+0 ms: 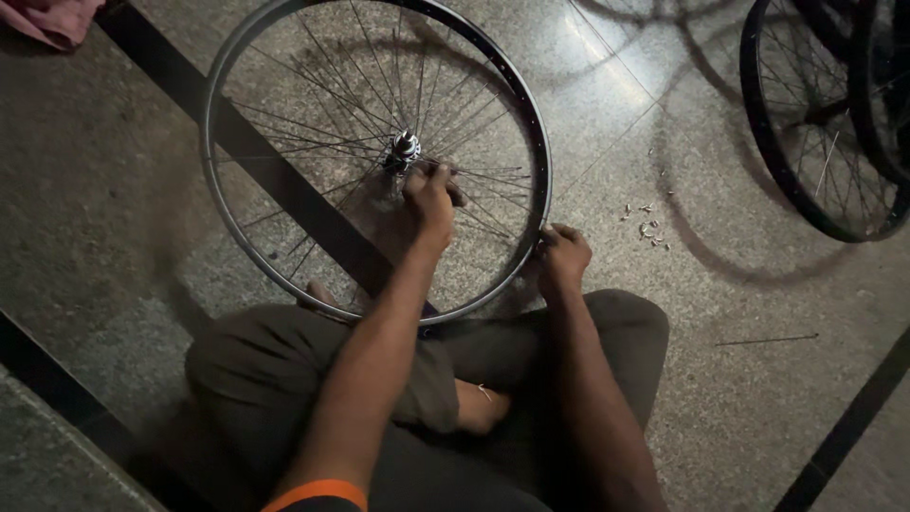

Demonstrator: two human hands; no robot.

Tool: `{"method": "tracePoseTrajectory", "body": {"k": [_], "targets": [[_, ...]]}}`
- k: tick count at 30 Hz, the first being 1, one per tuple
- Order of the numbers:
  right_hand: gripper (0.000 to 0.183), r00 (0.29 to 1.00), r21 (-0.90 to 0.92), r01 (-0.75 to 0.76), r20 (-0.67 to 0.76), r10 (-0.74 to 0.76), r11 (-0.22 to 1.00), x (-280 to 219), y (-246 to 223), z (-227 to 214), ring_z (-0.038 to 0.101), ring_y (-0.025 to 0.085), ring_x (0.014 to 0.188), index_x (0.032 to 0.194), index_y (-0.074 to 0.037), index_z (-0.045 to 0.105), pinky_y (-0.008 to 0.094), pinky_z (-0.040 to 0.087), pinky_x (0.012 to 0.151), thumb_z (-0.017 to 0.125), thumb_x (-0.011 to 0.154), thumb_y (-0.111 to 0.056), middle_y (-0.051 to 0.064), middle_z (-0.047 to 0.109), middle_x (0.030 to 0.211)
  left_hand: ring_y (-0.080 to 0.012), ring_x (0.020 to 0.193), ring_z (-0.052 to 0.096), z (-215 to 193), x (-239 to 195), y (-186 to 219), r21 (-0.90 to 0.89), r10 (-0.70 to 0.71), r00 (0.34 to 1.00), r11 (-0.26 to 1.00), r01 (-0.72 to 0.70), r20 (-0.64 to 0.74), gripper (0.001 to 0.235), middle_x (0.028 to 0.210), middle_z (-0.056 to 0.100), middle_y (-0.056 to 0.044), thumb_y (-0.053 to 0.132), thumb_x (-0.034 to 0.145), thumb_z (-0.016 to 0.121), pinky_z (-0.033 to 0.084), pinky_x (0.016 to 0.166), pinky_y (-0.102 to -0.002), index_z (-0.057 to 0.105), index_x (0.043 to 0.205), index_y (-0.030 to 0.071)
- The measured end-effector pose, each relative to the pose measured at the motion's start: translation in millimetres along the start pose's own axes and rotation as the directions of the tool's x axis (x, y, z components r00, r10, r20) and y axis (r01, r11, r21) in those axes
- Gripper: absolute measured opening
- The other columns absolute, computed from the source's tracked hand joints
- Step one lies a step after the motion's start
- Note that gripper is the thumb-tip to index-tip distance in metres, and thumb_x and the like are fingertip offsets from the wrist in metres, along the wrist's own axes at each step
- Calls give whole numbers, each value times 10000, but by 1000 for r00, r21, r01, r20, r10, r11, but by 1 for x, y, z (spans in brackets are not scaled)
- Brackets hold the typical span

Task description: The person sits on the floor and manually installs small metal nipples onto the ends of bicycle spokes. They pick up individual nipples from a pile on the floor and thread them onto the spoke tips around the rim of a bicycle wheel.

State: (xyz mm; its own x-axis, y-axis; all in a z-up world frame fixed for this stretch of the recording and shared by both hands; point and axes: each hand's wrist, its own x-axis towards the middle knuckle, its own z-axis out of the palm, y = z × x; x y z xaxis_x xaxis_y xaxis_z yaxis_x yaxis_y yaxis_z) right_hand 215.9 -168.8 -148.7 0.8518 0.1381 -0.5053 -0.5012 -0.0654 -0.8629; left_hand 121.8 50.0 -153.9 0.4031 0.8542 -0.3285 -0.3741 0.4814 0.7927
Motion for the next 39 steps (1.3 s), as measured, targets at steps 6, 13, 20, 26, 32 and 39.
{"method": "tracePoseTrajectory", "body": {"k": [6,13,20,26,32,39], "targets": [[177,1000,-29,12,-15,-12,1000,1,3,0,634,156,637,1056,14,685,282,516,554,720,902,-63,80,691,815,-131,431,526,3,-22,6,-10,-91,995,996,90,-28,57,734,673,-71,89,929,624,451,381,-311,587,928,46],[177,998,-66,33,-42,-36,997,-5,-2,4,586,138,603,1030,10,704,274,467,533,754,881,-70,66,680,784,-123,522,570,-4,-15,20,123,-14,998,992,6,61,185,713,615,-45,82,921,614,480,478,-287,651,1095,32],[177,1000,-54,14,-6,-14,998,-2,1,2,558,149,579,1035,19,704,293,433,511,755,886,-61,79,656,753,-108,564,548,-4,-7,47,14,-38,984,999,37,171,399,931,729,2,62,852,580,476,507,-288,712,1229,46],[160,998,-111,64,20,-62,992,1,8,6,629,151,627,1006,34,717,296,520,563,754,883,-61,68,707,788,-106,547,528,-26,19,11,-50,-105,975,992,117,197,319,911,727,-24,100,845,638,454,497,-271,748,1140,47],[154,999,-146,47,16,-45,988,-10,0,13,605,164,600,1003,24,701,317,500,539,751,892,-69,73,681,763,-148,551,557,-29,41,-11,-170,-150,974,969,179,167,226,765,616,-37,126,880,684,446,488,-294,705,1089,42],[124,977,-281,214,63,-204,936,-2,7,11,638,122,693,960,14,722,273,535,626,772,883,-69,47,715,816,-67,530,477,-21,29,25,-288,-172,943,923,255,284,441,735,555,37,132,821,617,401,457,-248,740,1244,146]]}}
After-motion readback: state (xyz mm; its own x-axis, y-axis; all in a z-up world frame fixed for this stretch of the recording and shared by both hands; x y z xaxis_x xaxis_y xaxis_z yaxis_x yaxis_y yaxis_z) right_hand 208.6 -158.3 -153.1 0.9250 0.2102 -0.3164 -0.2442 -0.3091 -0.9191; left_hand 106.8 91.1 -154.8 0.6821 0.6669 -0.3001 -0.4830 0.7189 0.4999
